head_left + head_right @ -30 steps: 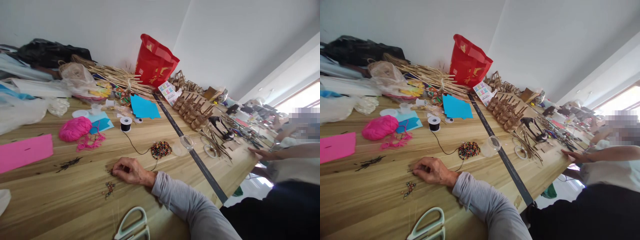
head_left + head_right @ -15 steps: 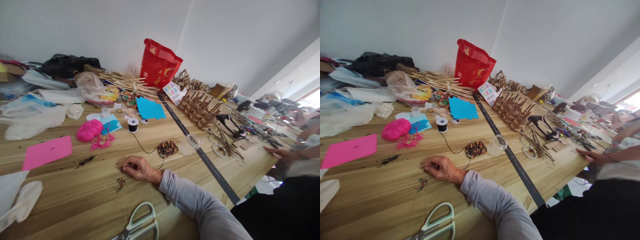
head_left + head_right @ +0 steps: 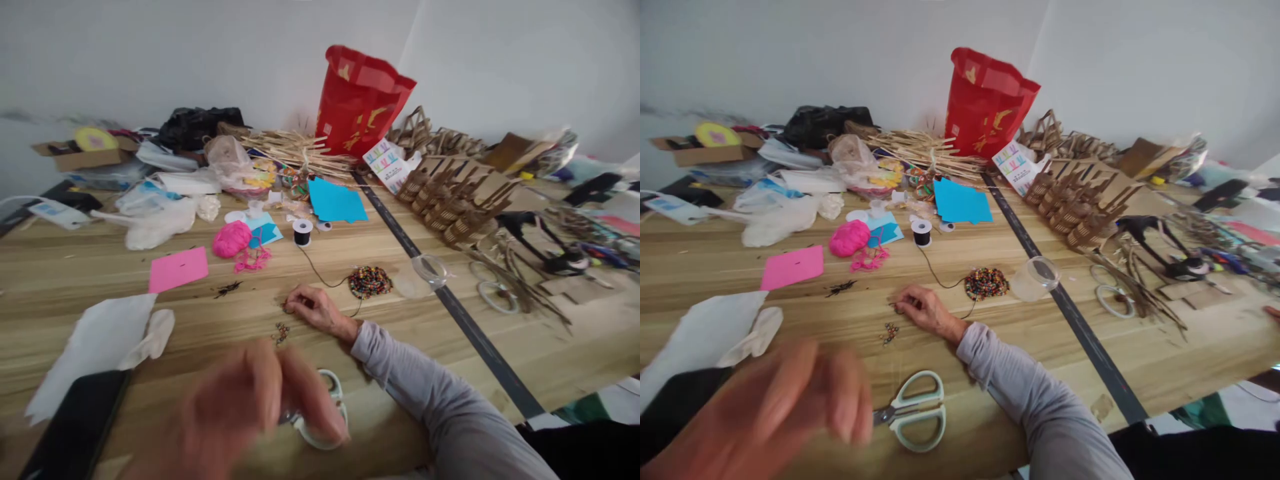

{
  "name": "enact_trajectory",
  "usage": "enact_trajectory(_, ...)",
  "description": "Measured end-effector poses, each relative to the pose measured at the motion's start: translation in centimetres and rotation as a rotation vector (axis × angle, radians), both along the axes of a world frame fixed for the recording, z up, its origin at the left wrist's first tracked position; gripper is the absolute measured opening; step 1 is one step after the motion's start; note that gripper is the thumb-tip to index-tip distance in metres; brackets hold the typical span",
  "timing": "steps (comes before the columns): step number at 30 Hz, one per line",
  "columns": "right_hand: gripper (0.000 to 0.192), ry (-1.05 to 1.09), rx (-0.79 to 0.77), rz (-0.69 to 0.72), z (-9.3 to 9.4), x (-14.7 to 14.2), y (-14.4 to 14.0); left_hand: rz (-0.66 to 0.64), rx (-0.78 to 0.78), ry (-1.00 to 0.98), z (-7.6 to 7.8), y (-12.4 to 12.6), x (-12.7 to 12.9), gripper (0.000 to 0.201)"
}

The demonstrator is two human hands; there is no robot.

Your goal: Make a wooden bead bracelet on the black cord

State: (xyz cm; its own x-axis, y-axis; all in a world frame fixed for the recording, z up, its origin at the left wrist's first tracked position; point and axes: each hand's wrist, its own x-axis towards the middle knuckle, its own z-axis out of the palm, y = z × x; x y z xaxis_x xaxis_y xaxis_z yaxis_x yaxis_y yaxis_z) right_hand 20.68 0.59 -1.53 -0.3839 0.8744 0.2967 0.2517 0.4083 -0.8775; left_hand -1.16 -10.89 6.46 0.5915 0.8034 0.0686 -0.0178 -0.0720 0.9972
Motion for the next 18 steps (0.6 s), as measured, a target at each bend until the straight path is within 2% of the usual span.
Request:
enact_trajectory(2,0.021,0.032,-0.012,0.017,0.1,0.0,-0.1,0.152,-0.075,-0.011,2.1,3.1,1.1,0.023)
enact_trajectory(3,0.022,0.044,-0.027,0.035,0.2,0.0,-0.1,0.222,-0.079,-0.016,2.6,4.6,1.6,0.022)
enact_trajectory(5,0.023,0.065,-0.070,0.076,0.2,0.0,-0.2,0.301,-0.065,0.067,2.4,6.9,2.1,0.020)
enact_trajectory(8,0.026,0.124,-0.145,0.117,0.2,0.1,-0.2,0.295,-0.015,0.359,0.0,8.7,1.9,0.014)
enact_trajectory(12,0.028,0.209,-0.215,0.094,0.1,0.2,0.0,0.228,0.134,0.542,-3.2,9.3,1.5,0.012)
enact_trajectory(18,0.026,0.244,-0.247,0.068,-0.1,0.1,0.3,0.086,0.406,0.613,-5.3,9.1,2.2,0.027)
